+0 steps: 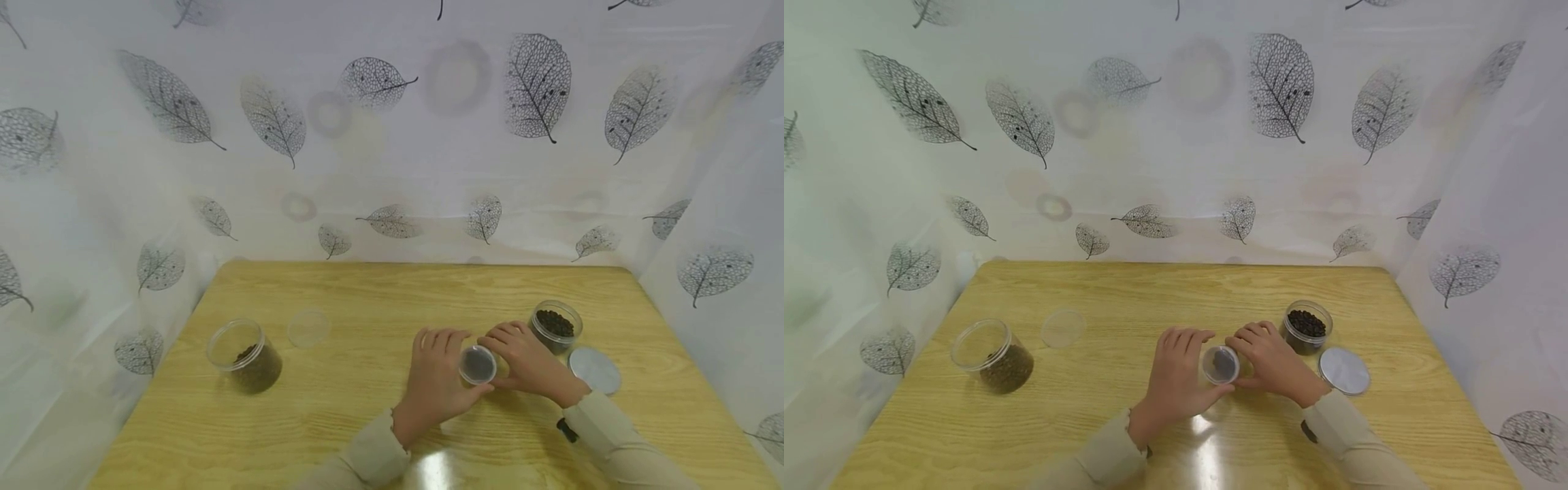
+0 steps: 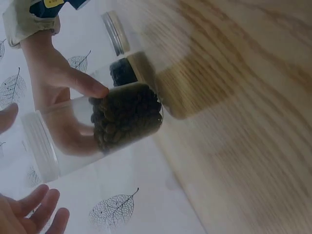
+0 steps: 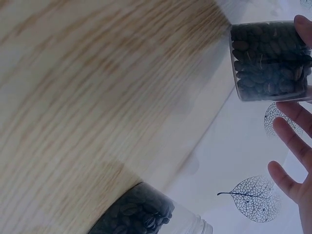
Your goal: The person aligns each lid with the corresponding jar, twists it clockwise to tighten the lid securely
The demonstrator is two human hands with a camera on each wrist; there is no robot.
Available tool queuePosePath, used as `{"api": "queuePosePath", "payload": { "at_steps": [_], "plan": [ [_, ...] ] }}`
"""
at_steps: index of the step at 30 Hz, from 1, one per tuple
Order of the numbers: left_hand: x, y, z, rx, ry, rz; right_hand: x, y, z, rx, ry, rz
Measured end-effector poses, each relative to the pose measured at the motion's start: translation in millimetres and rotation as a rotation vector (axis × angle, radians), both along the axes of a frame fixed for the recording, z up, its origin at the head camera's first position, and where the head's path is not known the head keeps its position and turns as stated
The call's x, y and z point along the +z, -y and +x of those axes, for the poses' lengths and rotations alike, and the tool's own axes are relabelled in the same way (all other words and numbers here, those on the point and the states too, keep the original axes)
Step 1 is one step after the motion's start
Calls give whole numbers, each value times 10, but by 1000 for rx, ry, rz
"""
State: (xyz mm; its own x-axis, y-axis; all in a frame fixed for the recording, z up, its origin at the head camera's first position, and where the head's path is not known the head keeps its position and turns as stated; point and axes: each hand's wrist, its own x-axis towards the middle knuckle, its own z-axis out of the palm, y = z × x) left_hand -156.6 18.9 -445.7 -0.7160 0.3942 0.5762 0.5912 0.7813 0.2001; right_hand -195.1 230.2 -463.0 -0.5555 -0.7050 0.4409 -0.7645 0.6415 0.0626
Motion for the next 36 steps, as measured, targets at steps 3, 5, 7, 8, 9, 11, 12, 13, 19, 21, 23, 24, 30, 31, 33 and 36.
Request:
{"api": "queuePosePath", "payload": {
  "at_steps": [3,5,7,8,9,11,12,13,19,21,23,24,30,31,33,36],
  "plan": [
    [4,-15,22,29,12,6,5,-2,-1,-8,7,9],
    [8,-18,28,33,15,5,8,-5,1,-12,13,13],
    [16,-19,30,22,11,13,12,-6,2,-15,17,15],
    [17,-19,28,15,5,17,13,-6,2,-16,19,15],
    [17,-19,24,8,-3,19,15,-7,1,-16,21,16],
    [16,-15,9,-9,-21,20,18,-7,-1,-15,21,13],
    [17,-10,-1,-23,-32,18,19,-7,-3,-13,20,10],
    [13,-5,-14,-39,-44,10,20,-7,-6,-12,18,9],
    [51,56,-100,-167,-103,-98,18,-17,-15,-10,6,9],
    [78,79,-128,-210,-108,-137,16,-23,-16,-13,7,11],
    [97,98,-158,-255,-97,-168,14,-28,-15,-16,9,11],
    [104,106,-175,-278,-87,-182,13,-29,-14,-17,10,12],
    [162,148,-254,-390,-25,-253,4,-29,-7,-13,8,8],
    [172,152,-263,-406,-18,-258,1,-29,-7,-11,7,7],
    [190,162,-277,-437,-4,-265,-5,-28,-7,-8,5,10],
    [197,169,-291,-468,1,-276,-14,-29,-3,-8,4,22]
  ]
}}
